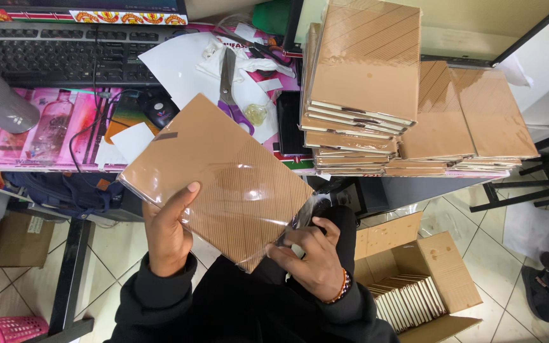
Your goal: The person picks up notebooks from a box and a shelf, removes clear plastic packaging from some of them, and stacks them on a desk next to a computer.
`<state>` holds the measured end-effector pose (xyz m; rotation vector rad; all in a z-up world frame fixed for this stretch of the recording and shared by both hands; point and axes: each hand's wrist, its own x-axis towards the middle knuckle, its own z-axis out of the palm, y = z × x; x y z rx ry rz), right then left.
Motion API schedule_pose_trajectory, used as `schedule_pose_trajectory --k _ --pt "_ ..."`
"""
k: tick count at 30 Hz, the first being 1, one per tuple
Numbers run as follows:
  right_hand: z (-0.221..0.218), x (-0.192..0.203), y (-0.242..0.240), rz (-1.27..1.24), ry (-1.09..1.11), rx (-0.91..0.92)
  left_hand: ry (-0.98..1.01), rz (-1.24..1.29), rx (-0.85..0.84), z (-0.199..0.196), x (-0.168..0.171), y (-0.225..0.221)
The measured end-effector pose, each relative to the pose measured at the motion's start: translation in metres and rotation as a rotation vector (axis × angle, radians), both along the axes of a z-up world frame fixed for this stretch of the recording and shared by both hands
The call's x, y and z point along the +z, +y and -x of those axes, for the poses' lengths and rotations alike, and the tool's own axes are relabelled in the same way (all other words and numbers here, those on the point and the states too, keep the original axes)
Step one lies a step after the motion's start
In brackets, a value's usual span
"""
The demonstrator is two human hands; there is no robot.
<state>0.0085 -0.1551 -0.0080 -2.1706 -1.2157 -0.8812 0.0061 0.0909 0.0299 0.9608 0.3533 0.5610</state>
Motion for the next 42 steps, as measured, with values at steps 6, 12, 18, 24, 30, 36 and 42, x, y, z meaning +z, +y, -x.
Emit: schedule_pose_trajectory --k 6,12,18,24,30,36,42 --pt "-0.005 0.002 -0.005 -0.150 -0.023 0.116 0.062 0.019 0.032 0.000 0.002 0.002" --pt "-0.008 0.006 -0.013 -0.226 0.056 0.168 -0.058 0.049 -0.009 -0.002 -0.013 0.017" --pt "0.002 0.019 0.003 -0.362 0.469 0.073 -0.340 -1.290 0.142 0.024 -0.046 0.022" --pt "0.004 -0.002 -0.006 -0.650 1.239 -0.061 -0.253 -0.427 0.042 0.040 -0.031 -0.017" --pt "0.007 -0.052 -0.002 -1.020 1.461 0.227 -0.231 -0.650 -0.034 0.053 -0.058 -0.010" --pt "0.023 -0.088 0.001 -1.285 1.739 0.513 -0.158 -0.760 0.063 0.051 -0.009 -0.032" --pt "0.027 -0.132 -0.003 -1.547 1.727 0.622 -0.235 -0.923 0.428 0.051 -0.019 -0.034"
